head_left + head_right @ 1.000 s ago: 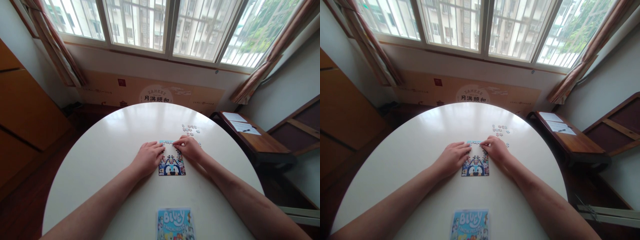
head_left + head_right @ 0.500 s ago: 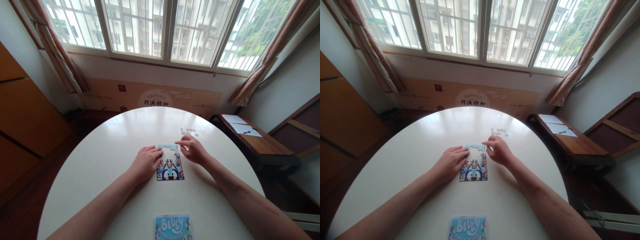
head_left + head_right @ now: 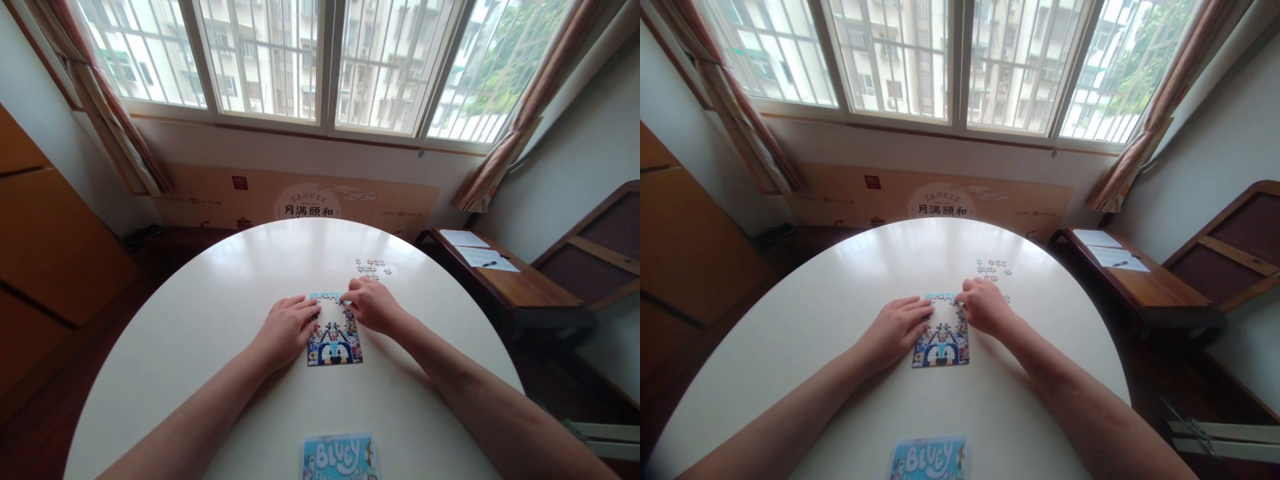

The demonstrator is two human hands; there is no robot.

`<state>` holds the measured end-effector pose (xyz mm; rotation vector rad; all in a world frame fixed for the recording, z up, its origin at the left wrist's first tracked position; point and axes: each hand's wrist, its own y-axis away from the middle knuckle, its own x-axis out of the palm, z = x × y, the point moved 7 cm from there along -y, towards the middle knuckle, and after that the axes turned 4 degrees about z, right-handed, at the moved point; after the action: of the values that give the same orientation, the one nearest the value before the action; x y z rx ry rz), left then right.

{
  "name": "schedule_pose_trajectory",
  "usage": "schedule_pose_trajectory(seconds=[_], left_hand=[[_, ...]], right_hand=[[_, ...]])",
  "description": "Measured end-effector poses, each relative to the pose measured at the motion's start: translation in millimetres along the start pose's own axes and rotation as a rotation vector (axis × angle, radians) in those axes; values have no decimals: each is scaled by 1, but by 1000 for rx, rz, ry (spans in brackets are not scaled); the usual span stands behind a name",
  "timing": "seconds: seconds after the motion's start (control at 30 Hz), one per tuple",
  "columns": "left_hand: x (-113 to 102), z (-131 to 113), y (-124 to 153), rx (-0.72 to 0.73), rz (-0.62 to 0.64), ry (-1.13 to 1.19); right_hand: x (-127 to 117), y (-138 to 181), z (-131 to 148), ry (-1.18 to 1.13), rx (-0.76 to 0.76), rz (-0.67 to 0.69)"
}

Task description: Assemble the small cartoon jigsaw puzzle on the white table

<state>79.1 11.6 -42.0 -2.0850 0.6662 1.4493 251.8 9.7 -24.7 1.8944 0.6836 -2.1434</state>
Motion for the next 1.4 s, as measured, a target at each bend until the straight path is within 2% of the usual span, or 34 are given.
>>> schedule_pose_trajectory(seconds=[0.2,0.33,0.43,0.5,0.57,0.67,0.77,0.9,1.1,1.23,1.4], left_hand=[[0,3,0,-3,4,-9],[1,4,0,6,6,-6],[1,5,-1,11,4,-9],[1,6,-1,19,-3,-3],[1,6,-1,33,-17,17],[-2,12,-1,21,-76,79],[-9,23,-2,-40,-174,184],[-20,41,0,-148,-309,367],[-28,59,4,-299,-475,578],[-29,65,5,-346,-519,619],[-28,70,6,-385,-524,645]], right_hand=[[0,4,18,141,-2,32],[-5,10,9,97,25,-41],[-18,15,-31,-12,132,-212],[-25,24,-74,-99,250,-354],[-26,37,-124,-194,434,-470],[-14,58,-183,-337,656,-536],[1,67,-209,-373,728,-541],[14,65,-211,-397,732,-530],[16,54,-201,-370,649,-499],[18,49,-196,-330,640,-437],[22,42,-199,-280,706,-299]])
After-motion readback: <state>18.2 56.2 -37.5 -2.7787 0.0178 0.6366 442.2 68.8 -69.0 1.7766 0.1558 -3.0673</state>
